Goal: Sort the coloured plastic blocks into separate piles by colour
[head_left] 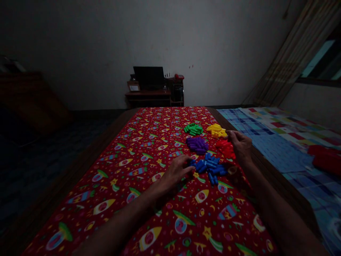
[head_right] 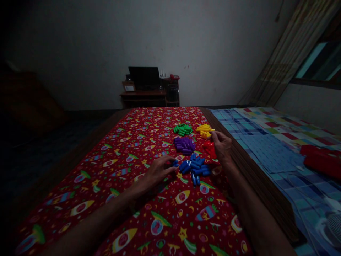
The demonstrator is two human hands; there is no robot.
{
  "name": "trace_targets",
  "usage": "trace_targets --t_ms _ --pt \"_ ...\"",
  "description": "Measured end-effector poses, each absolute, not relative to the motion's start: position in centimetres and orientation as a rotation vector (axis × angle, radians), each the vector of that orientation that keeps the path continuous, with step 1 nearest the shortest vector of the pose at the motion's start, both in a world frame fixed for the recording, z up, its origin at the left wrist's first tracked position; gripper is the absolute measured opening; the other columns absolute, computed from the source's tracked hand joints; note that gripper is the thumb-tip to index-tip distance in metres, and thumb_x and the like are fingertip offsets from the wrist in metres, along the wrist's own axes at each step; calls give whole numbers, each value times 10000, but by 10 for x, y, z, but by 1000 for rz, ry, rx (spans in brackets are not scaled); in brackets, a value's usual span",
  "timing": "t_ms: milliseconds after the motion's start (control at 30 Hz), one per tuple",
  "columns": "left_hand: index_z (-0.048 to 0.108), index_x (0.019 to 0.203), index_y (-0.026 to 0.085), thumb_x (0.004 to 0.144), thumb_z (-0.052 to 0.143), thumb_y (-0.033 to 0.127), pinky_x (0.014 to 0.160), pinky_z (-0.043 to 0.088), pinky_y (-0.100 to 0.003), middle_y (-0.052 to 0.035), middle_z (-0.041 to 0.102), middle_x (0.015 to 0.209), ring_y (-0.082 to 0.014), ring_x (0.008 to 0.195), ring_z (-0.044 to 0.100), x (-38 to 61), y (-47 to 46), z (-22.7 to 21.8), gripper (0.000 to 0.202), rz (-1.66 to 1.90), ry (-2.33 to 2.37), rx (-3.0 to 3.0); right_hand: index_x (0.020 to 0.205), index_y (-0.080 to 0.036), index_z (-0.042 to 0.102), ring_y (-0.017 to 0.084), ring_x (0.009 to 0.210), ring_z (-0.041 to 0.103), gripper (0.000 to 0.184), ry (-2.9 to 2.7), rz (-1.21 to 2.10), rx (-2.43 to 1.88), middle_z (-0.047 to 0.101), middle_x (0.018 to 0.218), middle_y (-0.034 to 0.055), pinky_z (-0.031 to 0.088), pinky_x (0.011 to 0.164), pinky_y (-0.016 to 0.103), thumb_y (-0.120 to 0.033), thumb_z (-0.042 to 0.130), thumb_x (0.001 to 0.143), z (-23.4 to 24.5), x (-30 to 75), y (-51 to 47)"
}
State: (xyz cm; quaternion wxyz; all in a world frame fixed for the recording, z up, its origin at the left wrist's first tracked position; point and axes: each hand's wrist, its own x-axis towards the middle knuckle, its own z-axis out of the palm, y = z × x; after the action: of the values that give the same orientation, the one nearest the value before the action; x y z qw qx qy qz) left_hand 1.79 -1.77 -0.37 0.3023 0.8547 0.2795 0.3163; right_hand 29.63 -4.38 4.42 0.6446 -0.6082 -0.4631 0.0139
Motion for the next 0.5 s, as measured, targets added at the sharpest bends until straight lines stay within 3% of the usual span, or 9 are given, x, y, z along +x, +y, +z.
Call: trace_targets --t_ms 133,267,400,500 --pt "603 1104 193 865 627 305 862 527 -352 -74 645 1109 -208 1009 626 49 -11 -16 265 876 599 2292 768 -138 703 114 486 562 331 -770 -127 -1404 672 590 22 445 506 228 -434 557 784 31 363 -31" --pt "502 1266 191 913 558 340 980 476 -423 -116 588 1244 -236 1150 573 47 -5 -36 388 883 616 2355 734 -133 679 109 450 532 253 -545 -137 -1432 649 552 9 408 471 219 -327 521 775 2 408 -23" --pt "237 1476 220 886 576 443 1115 340 -490 -170 362 1490 -284 1396 328 40 -12 -39 716 731 542 2481 687 -132 676 140 459 555 227 -485 -69 -1524 650 531 18 421 490 246 -274 510 750 -25 416 -12" --pt "110 1516 224 721 702 591 1140 230 -583 -208 168 1569 -362 1456 123 49 -27 -31 1058 641 529 2575 681 -138 683 167 497 576 251 -605 -62 -1626 666 557 38 433 532 274 -297 502 755 -33 411 -8"
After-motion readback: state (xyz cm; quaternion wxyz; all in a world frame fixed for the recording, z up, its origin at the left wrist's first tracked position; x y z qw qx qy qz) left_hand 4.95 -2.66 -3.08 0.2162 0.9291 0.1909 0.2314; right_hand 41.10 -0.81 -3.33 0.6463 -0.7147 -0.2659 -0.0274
